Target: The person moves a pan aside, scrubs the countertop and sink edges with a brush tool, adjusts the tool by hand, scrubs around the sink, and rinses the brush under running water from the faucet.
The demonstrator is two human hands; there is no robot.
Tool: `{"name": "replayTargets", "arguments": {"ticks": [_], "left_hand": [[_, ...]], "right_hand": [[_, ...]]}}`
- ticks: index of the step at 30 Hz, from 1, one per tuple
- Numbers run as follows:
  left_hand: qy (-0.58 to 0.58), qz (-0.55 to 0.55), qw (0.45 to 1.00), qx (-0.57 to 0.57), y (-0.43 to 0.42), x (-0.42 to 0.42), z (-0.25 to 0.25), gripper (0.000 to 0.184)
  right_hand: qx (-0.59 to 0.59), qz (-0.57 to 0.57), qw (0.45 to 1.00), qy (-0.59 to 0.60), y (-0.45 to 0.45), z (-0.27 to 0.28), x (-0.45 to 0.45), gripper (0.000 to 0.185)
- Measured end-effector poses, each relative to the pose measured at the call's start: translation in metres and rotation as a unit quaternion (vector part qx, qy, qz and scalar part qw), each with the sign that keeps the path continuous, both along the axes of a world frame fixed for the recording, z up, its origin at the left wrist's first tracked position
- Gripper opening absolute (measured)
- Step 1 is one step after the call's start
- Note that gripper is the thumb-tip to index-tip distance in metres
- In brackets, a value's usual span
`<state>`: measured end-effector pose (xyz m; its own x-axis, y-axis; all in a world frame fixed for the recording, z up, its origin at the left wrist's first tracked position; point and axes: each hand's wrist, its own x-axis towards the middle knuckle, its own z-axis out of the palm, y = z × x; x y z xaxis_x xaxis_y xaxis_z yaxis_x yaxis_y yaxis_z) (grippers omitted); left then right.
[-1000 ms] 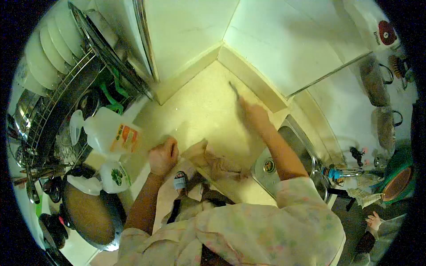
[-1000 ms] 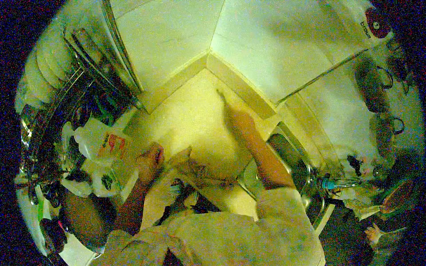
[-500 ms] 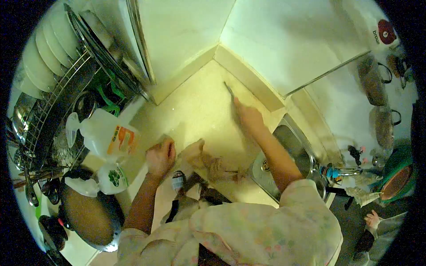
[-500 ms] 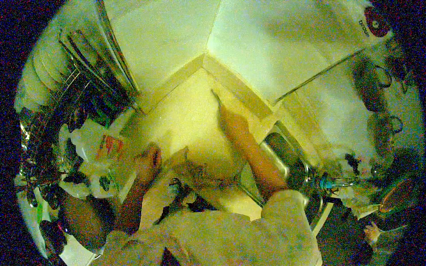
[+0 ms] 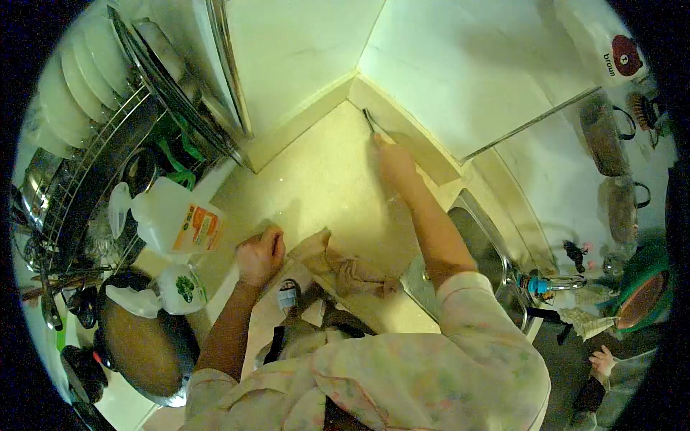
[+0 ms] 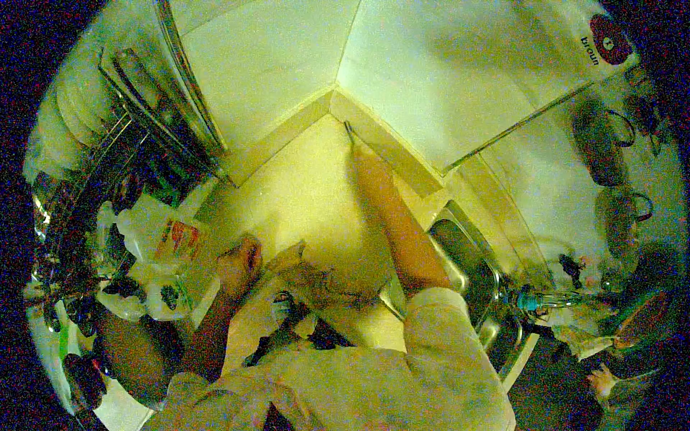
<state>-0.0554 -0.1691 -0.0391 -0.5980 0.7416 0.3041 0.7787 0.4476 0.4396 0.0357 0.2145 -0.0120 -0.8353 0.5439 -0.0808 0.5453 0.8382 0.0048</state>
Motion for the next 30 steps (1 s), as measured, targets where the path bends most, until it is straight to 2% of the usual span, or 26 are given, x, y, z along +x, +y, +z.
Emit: {"name": "replayTargets", "arguments": {"ticks": [2,5,7,9,10,12,14,18,21,22,25,28,30], "left_hand": [[0.000,-0.003,1.000,0.018,0.000,0.000,-0.001,0.011],[-0.013,0.002,1.000,0.001,0.001,-0.001,-0.001,0.011],[-0.018,0.008,1.000,-0.015,0.004,-0.002,0.001,0.011],[-0.014,-0.001,0.999,-0.031,0.001,0.000,0.003,0.011],[-0.011,-0.001,1.000,-0.023,0.001,0.002,0.004,0.011],[0.000,0.003,1.000,-0.002,0.004,0.001,0.006,0.010],[0.006,-0.003,1.000,-0.001,0.001,0.000,0.003,0.010],[-0.012,0.011,1.000,-0.010,0.003,0.001,0.007,0.010],[-0.020,0.010,0.999,-0.030,0.004,0.003,0.008,0.011],[-0.022,0.002,0.999,-0.028,0.002,0.004,0.005,0.011],[-0.019,-0.007,1.000,-0.012,0.003,-0.001,-0.001,0.011],[-0.027,-0.003,1.000,-0.002,0.002,0.000,0.004,0.010],[-0.046,-0.001,0.999,-0.005,0.003,0.000,0.004,0.011]], "right_hand": [[-0.076,-0.056,0.995,-0.023,0.002,0.011,-0.019,0.056],[-0.053,0.010,0.998,-0.038,-0.051,0.015,0.041,0.054],[-0.039,0.013,0.999,-0.025,-0.050,0.001,0.051,0.053],[-0.032,0.004,0.999,-0.041,-0.048,-0.005,0.045,0.052],[-0.025,-0.002,0.998,-0.062,-0.044,0.022,0.013,0.052],[-0.018,-0.006,0.998,-0.064,-0.020,0.039,-0.025,0.052],[-0.029,-0.014,0.999,-0.033,-0.007,0.026,-0.039,0.052],[-0.058,-0.011,0.995,-0.083,-0.073,0.037,0.015,0.050],[-0.034,0.001,0.997,-0.071,-0.058,0.009,0.024,0.046],[-0.026,-0.008,0.998,-0.051,-0.038,0.008,0.001,0.045],[-0.069,-0.073,0.995,0.007,-0.005,0.012,-0.032,0.046],[-0.106,-0.088,0.989,-0.049,-0.025,-0.004,0.018,0.046],[-0.096,-0.075,0.989,-0.090,-0.061,0.016,0.062,0.047]]}}
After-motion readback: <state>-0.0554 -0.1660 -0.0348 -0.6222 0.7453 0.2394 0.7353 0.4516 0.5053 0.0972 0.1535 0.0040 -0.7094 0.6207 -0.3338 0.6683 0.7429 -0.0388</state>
